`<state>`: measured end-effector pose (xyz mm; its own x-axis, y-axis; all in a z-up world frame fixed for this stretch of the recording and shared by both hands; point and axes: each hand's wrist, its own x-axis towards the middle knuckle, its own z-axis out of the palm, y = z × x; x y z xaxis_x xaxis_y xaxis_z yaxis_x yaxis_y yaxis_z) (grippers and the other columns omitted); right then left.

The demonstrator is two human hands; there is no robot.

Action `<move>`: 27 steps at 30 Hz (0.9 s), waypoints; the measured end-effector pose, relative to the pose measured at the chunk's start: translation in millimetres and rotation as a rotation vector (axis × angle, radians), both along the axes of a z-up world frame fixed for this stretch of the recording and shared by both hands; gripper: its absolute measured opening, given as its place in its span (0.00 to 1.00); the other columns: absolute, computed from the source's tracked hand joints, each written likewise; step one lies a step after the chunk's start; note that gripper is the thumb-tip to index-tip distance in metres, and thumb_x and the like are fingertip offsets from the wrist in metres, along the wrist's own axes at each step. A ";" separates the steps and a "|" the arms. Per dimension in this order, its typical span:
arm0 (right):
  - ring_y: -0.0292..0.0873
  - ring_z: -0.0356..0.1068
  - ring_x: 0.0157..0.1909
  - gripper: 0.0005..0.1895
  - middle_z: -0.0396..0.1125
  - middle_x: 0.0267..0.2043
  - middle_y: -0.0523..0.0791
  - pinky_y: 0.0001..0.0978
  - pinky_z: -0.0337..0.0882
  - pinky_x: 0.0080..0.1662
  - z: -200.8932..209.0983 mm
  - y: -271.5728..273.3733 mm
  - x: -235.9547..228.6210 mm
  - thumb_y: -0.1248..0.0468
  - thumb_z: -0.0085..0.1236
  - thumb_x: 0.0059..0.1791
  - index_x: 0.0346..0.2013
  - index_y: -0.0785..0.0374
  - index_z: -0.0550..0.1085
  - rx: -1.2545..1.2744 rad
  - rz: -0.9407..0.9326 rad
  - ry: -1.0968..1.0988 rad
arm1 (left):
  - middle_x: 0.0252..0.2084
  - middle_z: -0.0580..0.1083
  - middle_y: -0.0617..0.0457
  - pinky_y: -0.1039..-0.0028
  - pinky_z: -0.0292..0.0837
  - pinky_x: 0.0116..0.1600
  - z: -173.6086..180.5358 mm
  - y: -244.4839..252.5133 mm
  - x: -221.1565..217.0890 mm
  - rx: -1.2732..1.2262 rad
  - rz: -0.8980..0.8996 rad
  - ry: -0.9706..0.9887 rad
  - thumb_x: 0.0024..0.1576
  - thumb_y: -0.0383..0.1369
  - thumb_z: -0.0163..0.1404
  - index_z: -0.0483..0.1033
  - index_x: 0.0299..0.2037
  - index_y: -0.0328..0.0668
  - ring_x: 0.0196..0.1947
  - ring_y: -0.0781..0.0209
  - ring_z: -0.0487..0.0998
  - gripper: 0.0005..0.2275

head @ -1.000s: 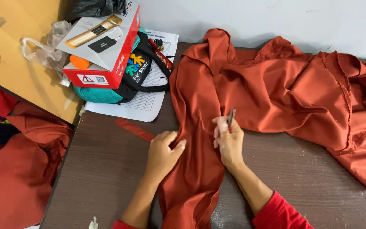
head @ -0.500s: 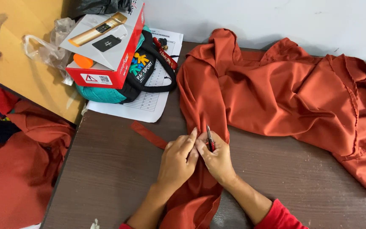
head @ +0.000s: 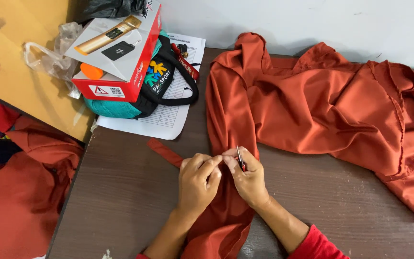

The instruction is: Trimming loose threads and excess fabric from a red garment using thread snips

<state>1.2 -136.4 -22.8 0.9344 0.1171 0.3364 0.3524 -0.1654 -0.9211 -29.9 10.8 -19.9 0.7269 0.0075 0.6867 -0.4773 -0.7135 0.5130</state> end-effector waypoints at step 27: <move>0.38 0.73 0.39 0.24 0.74 0.38 0.40 0.30 0.70 0.45 15.3 -2.4 -8.3 0.43 0.46 0.53 0.43 0.59 0.76 -0.345 0.067 0.027 | 0.37 0.76 0.53 0.70 0.75 0.47 23.0 10.7 -0.6 -0.344 -0.034 0.261 0.60 0.29 0.51 0.80 0.44 0.42 0.38 0.60 0.79 0.07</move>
